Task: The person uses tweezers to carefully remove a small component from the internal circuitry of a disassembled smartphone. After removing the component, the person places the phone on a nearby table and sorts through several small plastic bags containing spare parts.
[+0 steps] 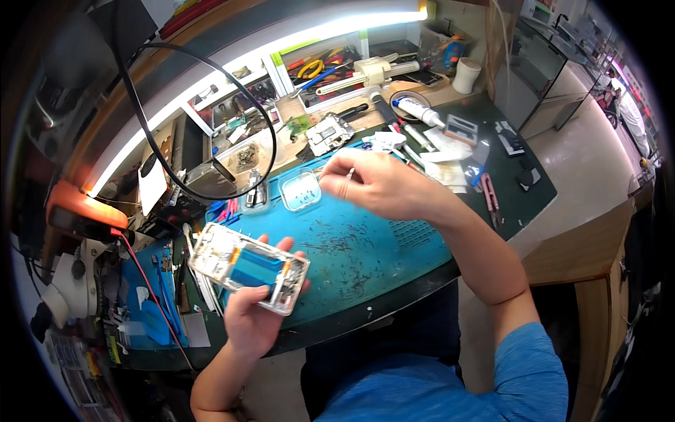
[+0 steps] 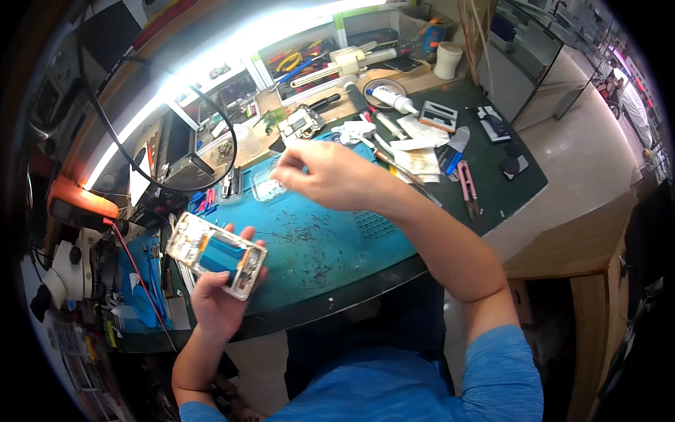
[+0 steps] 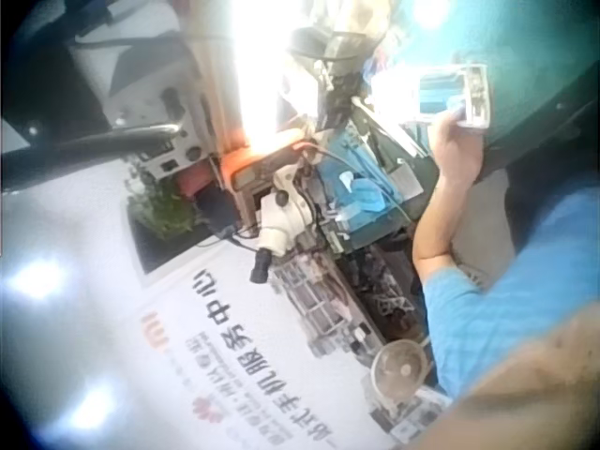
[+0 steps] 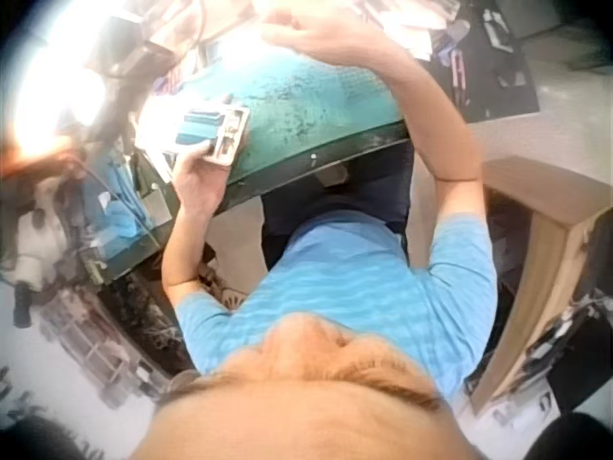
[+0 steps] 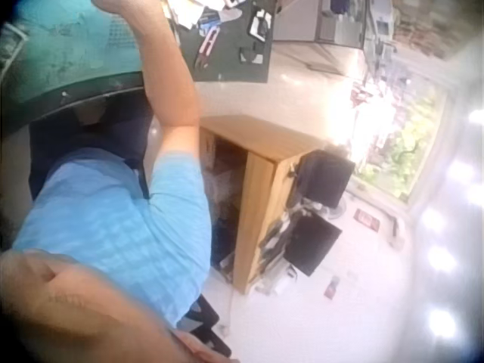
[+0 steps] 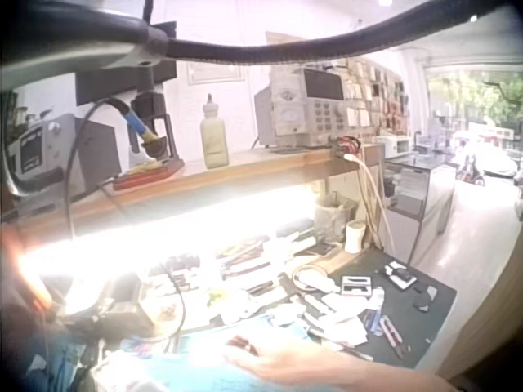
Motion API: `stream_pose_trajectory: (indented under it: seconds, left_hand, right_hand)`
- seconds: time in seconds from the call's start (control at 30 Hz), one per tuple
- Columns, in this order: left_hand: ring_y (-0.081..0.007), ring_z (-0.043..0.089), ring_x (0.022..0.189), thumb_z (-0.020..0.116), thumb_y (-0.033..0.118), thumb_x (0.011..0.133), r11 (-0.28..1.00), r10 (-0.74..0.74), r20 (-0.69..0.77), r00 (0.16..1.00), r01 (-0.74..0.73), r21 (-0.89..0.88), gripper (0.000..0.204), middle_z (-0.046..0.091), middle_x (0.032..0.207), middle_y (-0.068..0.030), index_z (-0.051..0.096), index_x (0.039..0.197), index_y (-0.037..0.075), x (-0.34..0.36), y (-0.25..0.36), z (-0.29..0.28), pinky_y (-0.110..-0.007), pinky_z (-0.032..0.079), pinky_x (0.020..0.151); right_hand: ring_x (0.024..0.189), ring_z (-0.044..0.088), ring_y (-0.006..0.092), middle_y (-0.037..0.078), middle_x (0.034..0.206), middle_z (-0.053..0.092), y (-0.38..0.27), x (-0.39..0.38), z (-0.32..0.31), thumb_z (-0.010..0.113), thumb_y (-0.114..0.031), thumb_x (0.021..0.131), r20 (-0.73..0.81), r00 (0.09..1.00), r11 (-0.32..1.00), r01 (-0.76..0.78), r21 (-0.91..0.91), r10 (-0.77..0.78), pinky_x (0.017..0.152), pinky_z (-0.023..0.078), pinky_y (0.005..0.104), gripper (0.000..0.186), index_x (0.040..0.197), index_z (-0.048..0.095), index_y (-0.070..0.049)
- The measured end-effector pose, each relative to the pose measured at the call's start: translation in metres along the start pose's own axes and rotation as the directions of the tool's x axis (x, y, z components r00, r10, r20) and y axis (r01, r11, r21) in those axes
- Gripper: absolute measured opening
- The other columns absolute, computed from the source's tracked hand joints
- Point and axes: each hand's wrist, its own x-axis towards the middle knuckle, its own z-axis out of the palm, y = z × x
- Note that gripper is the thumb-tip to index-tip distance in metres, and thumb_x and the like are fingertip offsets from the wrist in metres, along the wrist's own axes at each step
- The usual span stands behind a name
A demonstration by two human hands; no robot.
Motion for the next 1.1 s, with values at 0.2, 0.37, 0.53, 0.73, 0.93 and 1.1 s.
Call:
stream_pose_trajectory:
  seconds: [0.2,0.37,0.53,0.73,0.93,1.1]
  left_hand:
    - [-0.0358,0.057,0.122,0.055,0.019,0.084,0.937,0.339,-0.060,0.939,-0.332,0.105,0.077,0.053,0.125,-0.0180,0.021,0.152,0.006,-0.029,-0.004,-0.027,-0.059,0.043,0.108]
    - [-0.0308,0.059,0.118,0.052,0.031,0.098,0.897,0.428,-0.017,0.904,-0.422,0.128,0.068,0.055,0.123,-0.0154,0.021,0.153,0.006,-0.031,-0.006,-0.044,-0.056,0.046,0.104]
    - [-0.0303,0.059,0.118,0.046,0.028,0.104,0.909,0.407,-0.024,0.913,-0.403,0.106,0.057,0.056,0.122,-0.0143,0.024,0.151,0.005,-0.009,0.008,-0.031,-0.055,0.048,0.102]
    - [-0.0297,0.059,0.120,0.046,0.029,0.104,0.906,0.388,0.069,0.919,-0.394,0.158,0.057,0.057,0.123,-0.0134,0.026,0.152,0.005,0.016,0.013,-0.013,-0.054,0.049,0.103]
    - [-0.0302,0.060,0.118,0.046,0.028,0.104,0.906,0.377,0.084,0.922,-0.386,0.172,0.057,0.058,0.124,-0.0131,0.027,0.152,0.004,0.033,0.012,-0.019,-0.053,0.050,0.102]
    - [-0.0308,0.059,0.119,0.045,0.026,0.104,0.921,0.355,0.098,0.930,-0.366,0.131,0.055,0.057,0.123,-0.0137,0.029,0.151,0.004,0.034,0.017,-0.027,-0.053,0.049,0.103]
  right_hand:
    - [0.088,0.062,0.0301,0.012,0.094,0.057,0.042,-0.056,0.033,0.065,-0.008,0.089,-0.117,0.958,0.787,0.142,-0.601,-0.262,0.077,0.051,0.0402,0.020,0.109,0.067,-0.006]
    - [0.084,0.062,0.0281,0.008,0.090,0.061,0.037,-0.061,0.032,0.070,-0.017,0.087,-0.153,0.927,0.661,0.122,-0.740,-0.342,0.073,0.051,0.0402,0.013,0.098,0.068,-0.011]
    - [0.088,0.066,0.0289,0.008,0.087,0.065,0.055,0.035,0.013,0.071,-0.019,0.085,-0.191,0.900,0.689,0.149,-0.709,-0.391,0.076,0.053,0.0426,0.010,0.086,0.067,-0.010]
    - [0.085,0.070,0.0319,0.013,0.086,0.072,0.054,0.092,0.019,0.071,-0.020,0.082,-0.057,0.998,0.607,-0.023,-0.794,-0.037,0.075,0.055,0.0426,0.012,0.087,0.071,-0.009]
    - [0.085,0.070,0.0338,0.016,0.084,0.071,0.054,0.091,0.012,0.066,-0.019,0.084,-0.004,0.997,0.609,0.047,-0.792,-0.082,0.075,0.056,0.0445,0.013,0.085,0.068,-0.006]
    - [0.083,0.069,0.0332,0.015,0.083,0.069,0.050,0.068,0.001,0.061,-0.012,0.087,-0.153,0.982,0.738,-0.022,-0.675,-0.110,0.074,0.055,0.0432,0.009,0.094,0.064,-0.007]
